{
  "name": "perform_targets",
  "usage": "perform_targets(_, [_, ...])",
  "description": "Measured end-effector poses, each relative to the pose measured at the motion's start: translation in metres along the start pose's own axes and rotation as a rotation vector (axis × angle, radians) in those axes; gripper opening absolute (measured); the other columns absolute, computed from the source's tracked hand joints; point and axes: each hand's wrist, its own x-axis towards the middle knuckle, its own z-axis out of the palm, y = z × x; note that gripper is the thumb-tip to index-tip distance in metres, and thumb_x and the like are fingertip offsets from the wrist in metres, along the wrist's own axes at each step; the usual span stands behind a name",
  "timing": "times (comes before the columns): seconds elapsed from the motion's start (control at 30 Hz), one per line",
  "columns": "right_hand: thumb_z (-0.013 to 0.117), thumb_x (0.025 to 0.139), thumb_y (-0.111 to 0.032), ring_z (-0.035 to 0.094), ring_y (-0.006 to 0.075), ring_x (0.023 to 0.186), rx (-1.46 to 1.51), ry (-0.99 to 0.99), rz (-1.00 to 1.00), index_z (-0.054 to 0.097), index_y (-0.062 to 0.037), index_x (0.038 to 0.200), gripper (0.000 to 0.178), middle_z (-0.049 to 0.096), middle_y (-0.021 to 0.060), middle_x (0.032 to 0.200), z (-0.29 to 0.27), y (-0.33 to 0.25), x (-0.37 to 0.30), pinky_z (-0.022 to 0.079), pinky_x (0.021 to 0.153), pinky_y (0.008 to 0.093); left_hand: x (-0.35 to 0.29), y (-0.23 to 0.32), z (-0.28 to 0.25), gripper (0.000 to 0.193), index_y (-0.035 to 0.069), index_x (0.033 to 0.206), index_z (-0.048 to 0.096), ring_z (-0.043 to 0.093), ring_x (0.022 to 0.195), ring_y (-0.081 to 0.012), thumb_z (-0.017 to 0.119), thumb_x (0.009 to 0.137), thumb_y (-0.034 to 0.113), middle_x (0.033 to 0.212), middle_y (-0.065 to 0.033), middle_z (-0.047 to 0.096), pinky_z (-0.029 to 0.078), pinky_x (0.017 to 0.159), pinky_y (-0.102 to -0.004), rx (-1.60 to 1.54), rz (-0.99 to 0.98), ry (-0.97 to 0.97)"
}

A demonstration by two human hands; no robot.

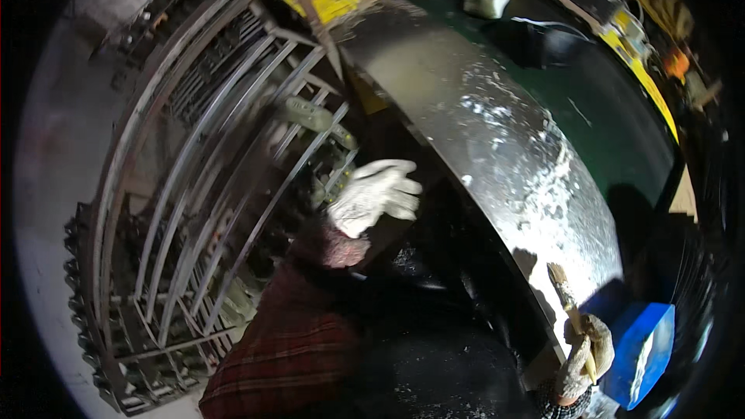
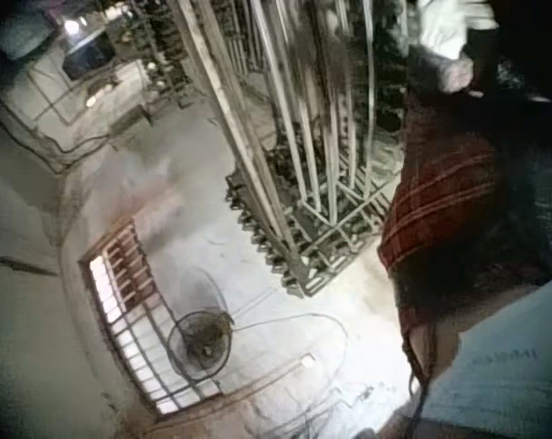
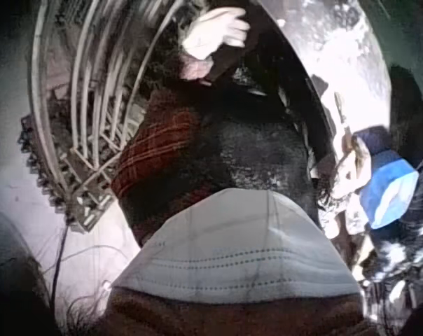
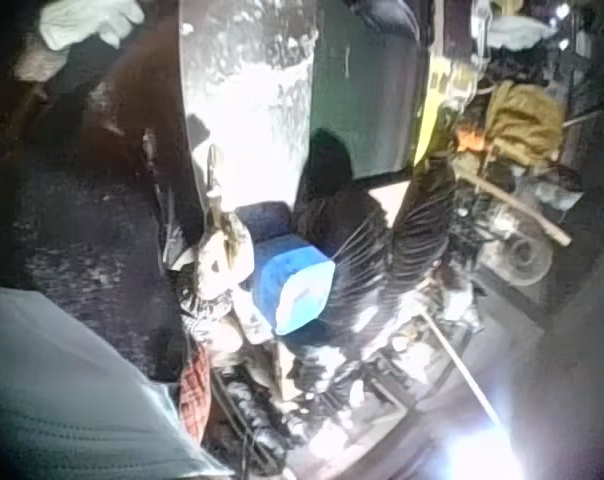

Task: Apply adhesive to shoe soles and uppers using a brush in a manufacturing setting.

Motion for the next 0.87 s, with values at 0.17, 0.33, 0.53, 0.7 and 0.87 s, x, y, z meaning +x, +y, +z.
perform_targets(0.17, [0.053,0.094,-0.022,0.059,0.0144,0.067,-0.054,-0.039,0.019,0.056,0.0074,0.109,0.033,0.062,0.0110,0.076,0.019,-0.032,0.008,0.047,0.063,0.0246,0.003,-0.001,-0.197,0.023,0.003,0.105,0.059,0.064,0.074,-0.0246,0.062,0.092,0.022,0.090,-0.0130,0.064,0.057,0.066,-0.0419,-0.398,0.519,0.298])
perform_targets(0.33, [0.067,0.084,-0.024,0.065,0.0234,0.064,-0.302,0.104,-0.081,0.065,0.0018,0.091,0.027,0.067,0.0139,0.075,0.023,-0.041,0.002,0.052,0.062,0.0306,0.082,0.074,-0.191,0.028,0.009,0.101,0.061,0.061,0.075,-0.0235,0.068,0.087,0.032,0.087,-0.0076,0.062,0.054,0.069,-0.0405,-0.393,0.246,0.656])
perform_targets(0.53, [0.066,0.087,-0.024,0.067,0.0220,0.068,-0.405,0.120,-0.216,0.064,0.0012,0.090,0.026,0.068,0.0122,0.075,0.021,-0.072,0.006,0.054,0.064,0.0316,0.137,0.067,-0.228,0.035,0.008,0.107,0.060,0.061,0.087,-0.0238,0.068,0.085,0.035,0.098,-0.0078,0.062,0.054,0.076,-0.0405,-0.455,0.216,0.527])
perform_targets(0.7, [0.070,0.085,-0.025,0.067,0.0255,0.071,-0.374,0.139,-0.196,0.067,-0.0009,0.094,0.026,0.068,0.0135,0.080,0.006,-0.069,-0.009,0.054,0.067,0.0335,0.104,0.046,-0.254,0.042,0.008,0.111,0.059,0.061,0.096,-0.0241,0.067,0.083,0.038,0.107,-0.0080,0.062,0.054,0.081,-0.0405,-0.574,0.231,0.437])
perform_targets(0.87, [0.072,0.083,-0.021,0.064,0.0292,0.068,-0.392,0.088,-0.277,0.065,-0.0039,0.097,0.023,0.064,0.0131,0.076,0.001,-0.064,-0.006,0.053,0.062,0.0364,-0.008,0.018,-0.173,0.057,0.020,0.129,0.054,0.059,0.109,-0.0223,0.069,0.080,0.047,0.122,-0.0061,0.061,0.053,0.085,-0.0467,-0.642,0.115,0.247])
